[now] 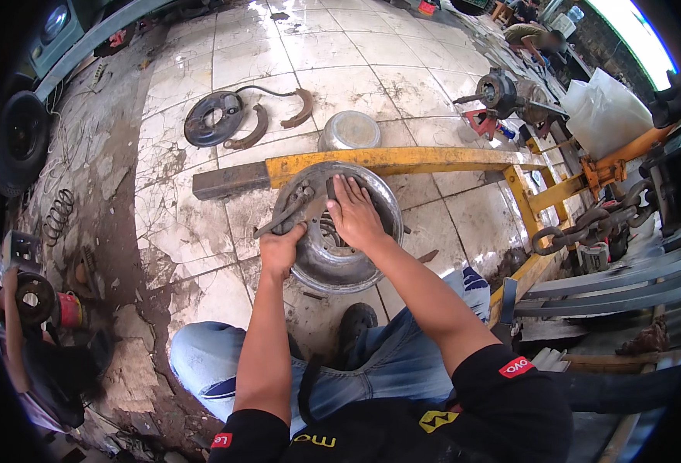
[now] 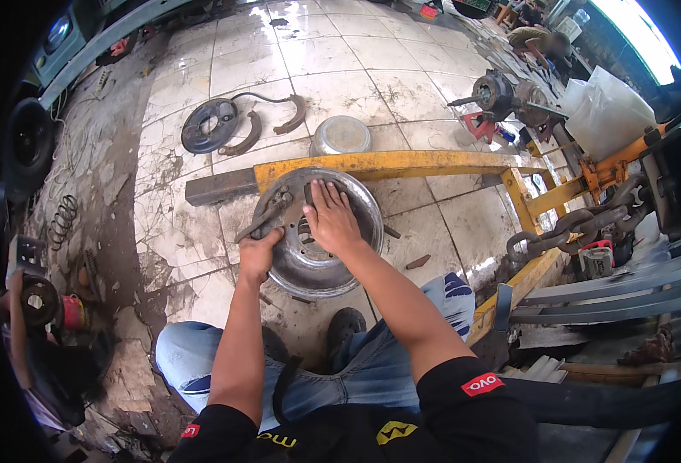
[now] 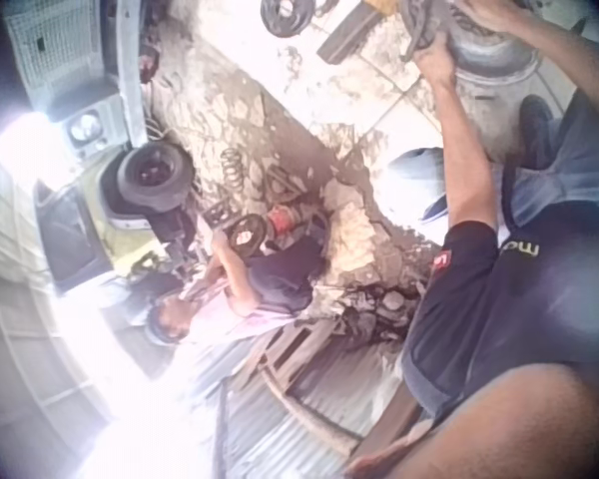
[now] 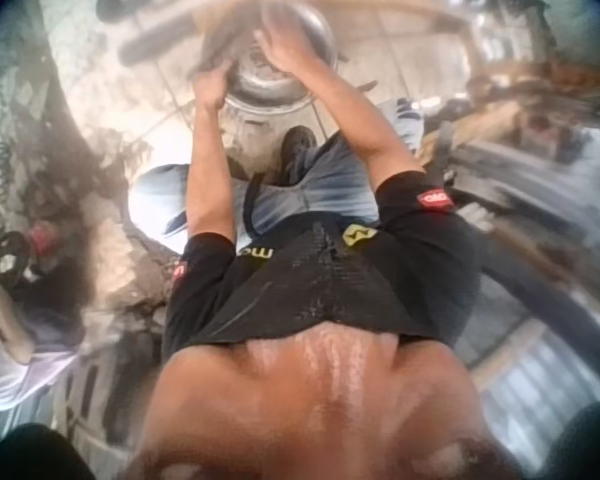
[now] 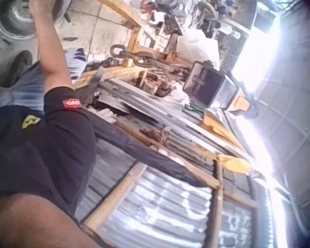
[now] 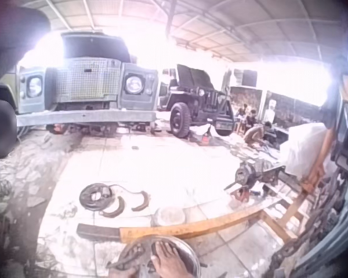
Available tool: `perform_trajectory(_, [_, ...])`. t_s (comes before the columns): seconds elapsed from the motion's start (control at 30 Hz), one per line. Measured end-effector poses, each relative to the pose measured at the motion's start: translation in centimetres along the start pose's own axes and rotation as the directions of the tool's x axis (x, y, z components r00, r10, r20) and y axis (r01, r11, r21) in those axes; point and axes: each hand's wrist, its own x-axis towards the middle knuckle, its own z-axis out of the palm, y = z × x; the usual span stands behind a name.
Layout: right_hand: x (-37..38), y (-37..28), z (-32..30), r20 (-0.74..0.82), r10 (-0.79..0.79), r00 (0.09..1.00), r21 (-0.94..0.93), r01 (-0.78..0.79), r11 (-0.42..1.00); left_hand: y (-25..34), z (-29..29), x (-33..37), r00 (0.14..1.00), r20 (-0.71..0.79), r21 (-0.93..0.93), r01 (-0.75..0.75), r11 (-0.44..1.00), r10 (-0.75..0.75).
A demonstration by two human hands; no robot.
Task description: The person sits on the floor and scrubs the surface of a brake drum with a wire brush. They rotate the drum to clean different sections.
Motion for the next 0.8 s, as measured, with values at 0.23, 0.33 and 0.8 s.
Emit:
perform_trajectory(0.23, [-1.0, 0.4, 0.1, -0.048, -0.1, 0.994, -0.021, 0.099, 0.995, -1.6, -0.9, 1.2, 0.999, 0.039, 0.103, -0.003, 0.995, -0.002])
perform_trajectory(0.33, [0.8, 0.0, 0.7, -0.008, 0.016, 1.0, -0.024, -0.016, 1.0, -1.4, -0.2, 0.7, 0.999, 0.026, 0.05, -0.023, 0.998, 0.021])
perform_trajectory(0.8, [-3.2, 0.5, 0.0, -0.01, -0.05, 0.999, -0.032, 0.05, 0.998, -0.7, -0.5, 0.7, 0.999, 0.022, 0.151, 0.021, 0.988, -0.025])
